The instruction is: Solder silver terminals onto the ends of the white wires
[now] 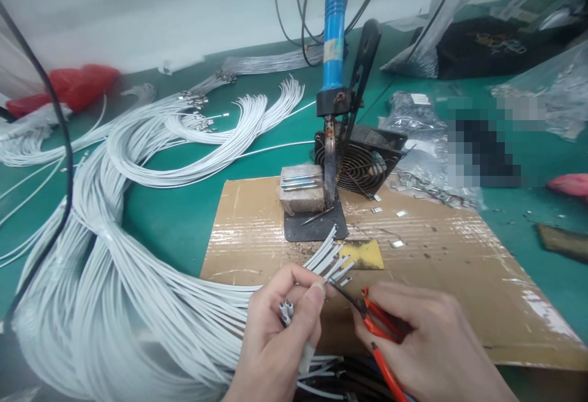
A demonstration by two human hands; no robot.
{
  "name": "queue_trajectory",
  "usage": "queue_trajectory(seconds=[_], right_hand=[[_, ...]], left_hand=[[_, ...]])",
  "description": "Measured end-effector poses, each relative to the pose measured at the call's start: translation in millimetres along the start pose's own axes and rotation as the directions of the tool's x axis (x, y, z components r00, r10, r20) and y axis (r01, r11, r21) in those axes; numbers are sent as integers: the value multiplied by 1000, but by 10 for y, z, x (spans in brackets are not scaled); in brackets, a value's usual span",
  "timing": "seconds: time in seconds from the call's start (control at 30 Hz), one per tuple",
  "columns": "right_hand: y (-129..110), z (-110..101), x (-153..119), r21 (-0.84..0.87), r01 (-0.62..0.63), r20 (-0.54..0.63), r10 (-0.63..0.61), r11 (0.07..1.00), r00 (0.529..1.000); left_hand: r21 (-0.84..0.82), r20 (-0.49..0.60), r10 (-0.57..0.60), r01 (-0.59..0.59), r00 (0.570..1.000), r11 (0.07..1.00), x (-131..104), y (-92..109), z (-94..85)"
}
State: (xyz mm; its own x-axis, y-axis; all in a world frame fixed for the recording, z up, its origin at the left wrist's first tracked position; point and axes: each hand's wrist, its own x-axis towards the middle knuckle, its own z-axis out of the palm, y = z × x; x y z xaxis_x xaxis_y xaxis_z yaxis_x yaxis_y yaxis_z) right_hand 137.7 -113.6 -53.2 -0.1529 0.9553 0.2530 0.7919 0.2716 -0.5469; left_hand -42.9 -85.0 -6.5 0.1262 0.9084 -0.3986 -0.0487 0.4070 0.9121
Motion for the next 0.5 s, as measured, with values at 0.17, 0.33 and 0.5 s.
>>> queue_trajectory(seconds=[0.17,0.33,0.5], right_hand=[[-7,20,6,12,-36,22,36,999,999],[-15,7,14,16,-17,32,17,1000,999],[8,-2,6,25,25,21,-26,999,999]], left_hand=[[-29,3,0,0,1000,1000,7,3,19],[-38,-38,-39,38,999,999,9,43,71],[26,-108,-21,24,994,999,16,95,113]])
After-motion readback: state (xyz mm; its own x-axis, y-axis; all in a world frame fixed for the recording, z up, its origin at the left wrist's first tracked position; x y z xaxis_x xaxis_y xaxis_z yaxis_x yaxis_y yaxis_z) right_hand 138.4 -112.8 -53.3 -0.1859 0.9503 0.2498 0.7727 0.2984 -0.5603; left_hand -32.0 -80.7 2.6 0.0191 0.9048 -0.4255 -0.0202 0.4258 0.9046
